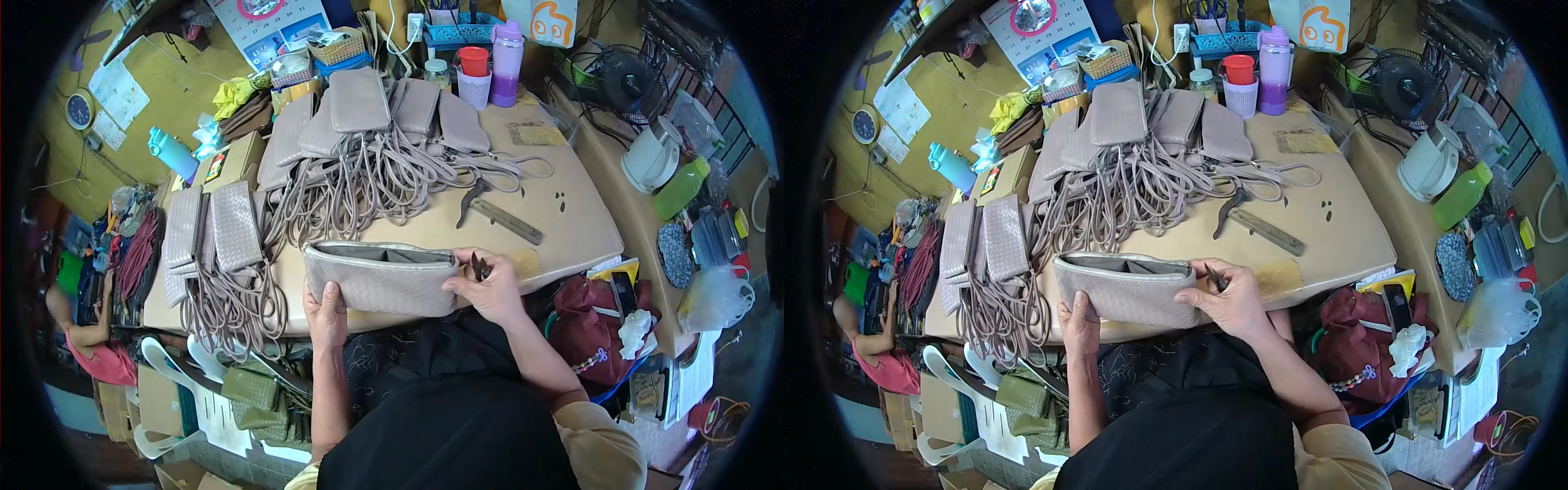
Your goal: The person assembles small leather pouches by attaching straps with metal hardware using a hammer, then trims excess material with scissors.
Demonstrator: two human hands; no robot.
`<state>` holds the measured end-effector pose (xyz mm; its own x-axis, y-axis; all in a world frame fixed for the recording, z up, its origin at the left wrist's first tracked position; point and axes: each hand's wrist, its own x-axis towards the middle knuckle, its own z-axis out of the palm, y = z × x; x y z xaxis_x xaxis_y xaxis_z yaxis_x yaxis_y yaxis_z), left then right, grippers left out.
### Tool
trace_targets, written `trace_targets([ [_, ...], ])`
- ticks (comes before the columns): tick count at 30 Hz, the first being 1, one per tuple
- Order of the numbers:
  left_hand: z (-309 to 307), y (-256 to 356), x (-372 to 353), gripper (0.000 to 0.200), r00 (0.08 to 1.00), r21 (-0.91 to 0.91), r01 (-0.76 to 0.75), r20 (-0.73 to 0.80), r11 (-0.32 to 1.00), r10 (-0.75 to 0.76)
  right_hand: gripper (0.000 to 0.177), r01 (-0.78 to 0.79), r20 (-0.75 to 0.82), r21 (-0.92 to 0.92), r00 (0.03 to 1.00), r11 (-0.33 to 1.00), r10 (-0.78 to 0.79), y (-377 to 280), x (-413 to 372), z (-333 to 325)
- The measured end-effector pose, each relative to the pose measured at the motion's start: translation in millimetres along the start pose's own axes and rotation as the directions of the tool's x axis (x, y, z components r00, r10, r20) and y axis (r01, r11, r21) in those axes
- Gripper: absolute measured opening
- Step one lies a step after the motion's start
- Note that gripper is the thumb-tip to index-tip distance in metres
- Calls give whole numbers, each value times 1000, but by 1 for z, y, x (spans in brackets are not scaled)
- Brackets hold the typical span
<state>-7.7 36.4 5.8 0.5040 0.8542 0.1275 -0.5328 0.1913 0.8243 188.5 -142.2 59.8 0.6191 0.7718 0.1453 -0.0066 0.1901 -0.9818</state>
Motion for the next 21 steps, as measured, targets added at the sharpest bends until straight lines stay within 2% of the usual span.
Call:
trace_targets([
  [1, 0, -1, -1, 45, 1000, 1, 0, 5, 1000, 0, 32, -49, -5, -39, 999, 998, 49, 0, -3, 2],
  [2, 0, -3, -2, 44, 1000, -36, 8, 7, 999, -8, 30, 12, -58, -151, 998, 989, -21, 2, -4, 2],
  [4, -6, -9, -1, 43, 1000, -73, 25, 13, 997, -25, 29, 36, -85, -97, 995, 995, -44, 6, -5, 3],
  [5, -16, -12, 2, 41, 999, 266, -29, -20, 964, 35, 27, 60, -104, -41, 992, 997, -64, 7, -6, 5],
  [6, -13, -8, 4, 39, 994, 574, -71, -30, 816, 107, 27, 60, -107, -42, 992, 997, -65, 6, -6, 5],
  [7, -8, -6, 2, 39, 994, 574, -71, -29, 816, 107, 26, 133, -105, -67, 985, 989, -140, 3, -6, 6],
  [8, 0, -5, -2, 36, 926, 761, -213, -43, 613, 375, 26, 206, -98, -92, 972, 974, -215, 1, -5, 7],
  [9, 13, 1, -7, 33, 791, 898, -281, 16, 339, 612, 26, 209, -96, -89, 971, 974, -217, 1, -3, 9],
  [10, 22, 6, -12, 23, 835, 823, -358, 71, 441, 545, 26, 259, -73, -206, 958, 944, -279, 2, -1, 12],
  [11, 53, 25, -19, 13, 827, 815, -467, 265, 344, 495, 27, 302, -37, -318, 943, 898, -330, 3, -1, 14],
  [12, 74, 31, -21, 12, 827, 763, -530, 368, 371, 424, 27, 301, -26, -314, 945, 900, -325, 0, -2, 18],
  [13, 94, 42, -22, 16, 800, 756, -588, 490, 288, 348, 28, 365, 36, -340, 926, 867, -376, -5, -3, 22],
  [15, 119, 51, -21, 20, 798, 751, -602, 552, 272, 240, 29, 434, 112, -349, 899, 831, -422, -9, -2, 28],
  [17, 120, 53, -19, 21, 848, 795, -528, 513, 297, 134, 29, 612, 164, -498, 762, 614, -627, -11, 3, 29],
  [18, 123, 52, -21, 21, 847, 796, -530, 514, 294, 134, 29, 614, 163, -495, 760, 614, -629, -13, 5, 29],
  [20, 131, 48, -25, 22, 802, 793, -537, 374, 288, 466, 28, 615, 159, -562, 737, 553, -657, -16, 6, 28],
  [21, 129, 46, -24, 22, 800, 791, -540, 377, 288, 466, 28, 615, 156, -564, 735, 551, -660, -15, 7, 27],
])
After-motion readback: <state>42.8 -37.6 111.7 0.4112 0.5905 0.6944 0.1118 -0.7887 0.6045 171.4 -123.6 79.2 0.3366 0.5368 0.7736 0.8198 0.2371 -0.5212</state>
